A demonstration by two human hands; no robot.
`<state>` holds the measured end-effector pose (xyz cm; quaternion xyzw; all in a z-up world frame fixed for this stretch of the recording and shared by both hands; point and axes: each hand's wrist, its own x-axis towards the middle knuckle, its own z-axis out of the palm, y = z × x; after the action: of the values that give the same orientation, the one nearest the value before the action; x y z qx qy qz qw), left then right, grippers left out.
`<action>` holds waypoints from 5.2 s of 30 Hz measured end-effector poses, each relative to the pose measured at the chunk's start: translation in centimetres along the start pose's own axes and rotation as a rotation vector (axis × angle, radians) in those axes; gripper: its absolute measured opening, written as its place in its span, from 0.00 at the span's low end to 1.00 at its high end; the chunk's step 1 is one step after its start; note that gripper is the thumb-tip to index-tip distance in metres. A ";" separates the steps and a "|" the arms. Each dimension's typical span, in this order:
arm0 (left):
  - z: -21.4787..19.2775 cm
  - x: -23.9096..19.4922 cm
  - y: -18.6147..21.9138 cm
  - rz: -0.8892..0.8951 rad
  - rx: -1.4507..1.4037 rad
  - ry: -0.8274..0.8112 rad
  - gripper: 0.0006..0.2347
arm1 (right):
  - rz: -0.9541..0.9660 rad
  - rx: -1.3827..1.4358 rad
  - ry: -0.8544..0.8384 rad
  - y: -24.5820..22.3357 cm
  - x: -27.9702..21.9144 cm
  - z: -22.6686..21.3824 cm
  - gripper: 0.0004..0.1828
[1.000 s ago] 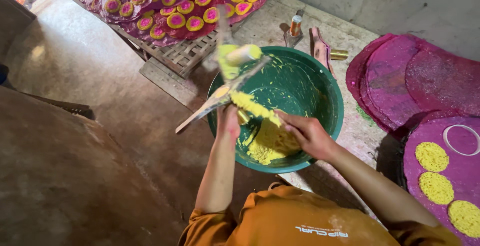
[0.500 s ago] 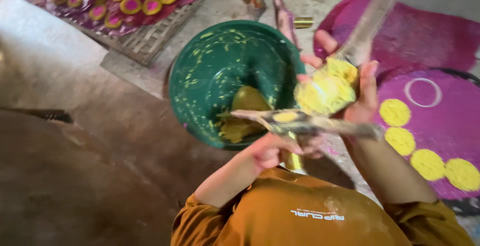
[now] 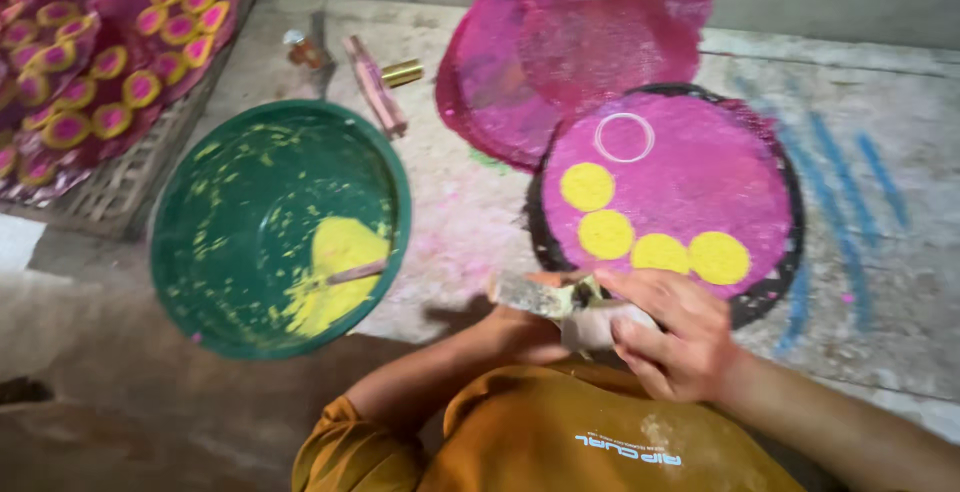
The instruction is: The person scoops yellow dough from a green bowl and presses it into a circular mold on a pink tray, repeating the process to form multiple round yellow discs. The person uses a wooden-handled press tool to compact the dough and then removes the finished discs to place them on a tray.
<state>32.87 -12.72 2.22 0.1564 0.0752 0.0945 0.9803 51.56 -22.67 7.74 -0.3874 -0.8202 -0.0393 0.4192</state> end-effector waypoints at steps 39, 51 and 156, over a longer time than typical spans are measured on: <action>-11.5 9.4 0.5 0.677 2.398 0.800 0.17 | 1.136 1.172 0.407 8.2 -19.1 -3.7 0.47; -7.7 13.3 8.0 0.549 0.492 -0.090 0.30 | 1.390 1.409 -0.279 9.9 -16.4 -2.7 0.52; -11.4 25.9 13.6 0.629 -0.389 -0.289 0.25 | 1.550 0.396 -0.642 23.5 -5.7 -5.1 0.41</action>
<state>53.83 8.73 -7.22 -0.0051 -0.1343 0.3795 0.9154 72.62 -11.68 0.77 -0.7500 -0.3947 0.5133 0.1353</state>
